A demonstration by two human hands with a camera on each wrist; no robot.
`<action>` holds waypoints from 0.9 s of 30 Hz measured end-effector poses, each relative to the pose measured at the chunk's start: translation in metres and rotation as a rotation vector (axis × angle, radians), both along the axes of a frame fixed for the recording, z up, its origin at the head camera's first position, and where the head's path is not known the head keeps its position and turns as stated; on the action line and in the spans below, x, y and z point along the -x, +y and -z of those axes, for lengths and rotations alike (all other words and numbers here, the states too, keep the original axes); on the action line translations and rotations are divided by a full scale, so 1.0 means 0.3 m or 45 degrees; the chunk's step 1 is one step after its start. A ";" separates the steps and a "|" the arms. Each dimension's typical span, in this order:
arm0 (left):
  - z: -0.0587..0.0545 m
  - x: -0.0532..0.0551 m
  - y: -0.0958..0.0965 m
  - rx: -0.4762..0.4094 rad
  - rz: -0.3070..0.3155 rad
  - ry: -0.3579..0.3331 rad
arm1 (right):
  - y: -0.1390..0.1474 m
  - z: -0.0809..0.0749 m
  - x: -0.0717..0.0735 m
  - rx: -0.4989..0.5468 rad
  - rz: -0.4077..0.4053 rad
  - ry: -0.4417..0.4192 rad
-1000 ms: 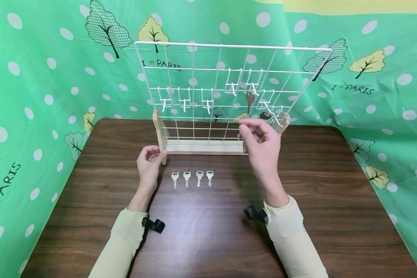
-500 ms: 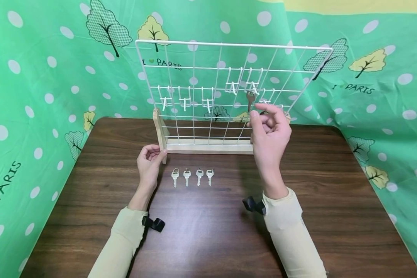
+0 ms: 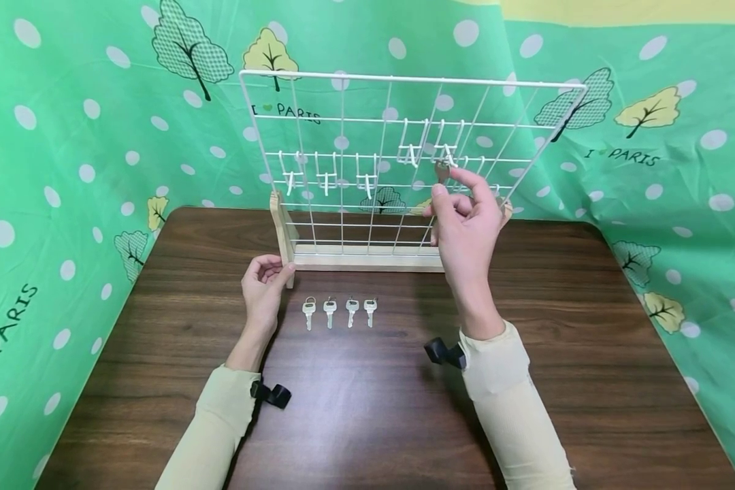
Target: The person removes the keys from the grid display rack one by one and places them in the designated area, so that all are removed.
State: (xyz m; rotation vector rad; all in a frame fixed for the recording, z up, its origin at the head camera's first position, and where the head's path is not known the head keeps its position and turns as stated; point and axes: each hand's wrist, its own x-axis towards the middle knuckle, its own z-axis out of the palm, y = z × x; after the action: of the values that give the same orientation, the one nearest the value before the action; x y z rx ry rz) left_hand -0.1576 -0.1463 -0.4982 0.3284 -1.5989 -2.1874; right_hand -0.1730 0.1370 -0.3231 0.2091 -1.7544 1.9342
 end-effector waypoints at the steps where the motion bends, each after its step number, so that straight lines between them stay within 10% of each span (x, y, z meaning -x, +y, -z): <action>1: 0.000 0.000 0.000 -0.002 0.000 0.002 | -0.002 -0.004 0.002 0.003 0.004 -0.001; 27: 0.001 -0.001 0.002 0.001 0.003 -0.009 | -0.027 -0.047 0.009 0.083 0.075 0.109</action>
State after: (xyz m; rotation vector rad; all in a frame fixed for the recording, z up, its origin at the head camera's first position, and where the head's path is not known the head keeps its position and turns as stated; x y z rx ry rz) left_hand -0.1574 -0.1457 -0.4985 0.3339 -1.6049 -2.1895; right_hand -0.1758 0.1290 -0.3091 0.2117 -1.6227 1.9086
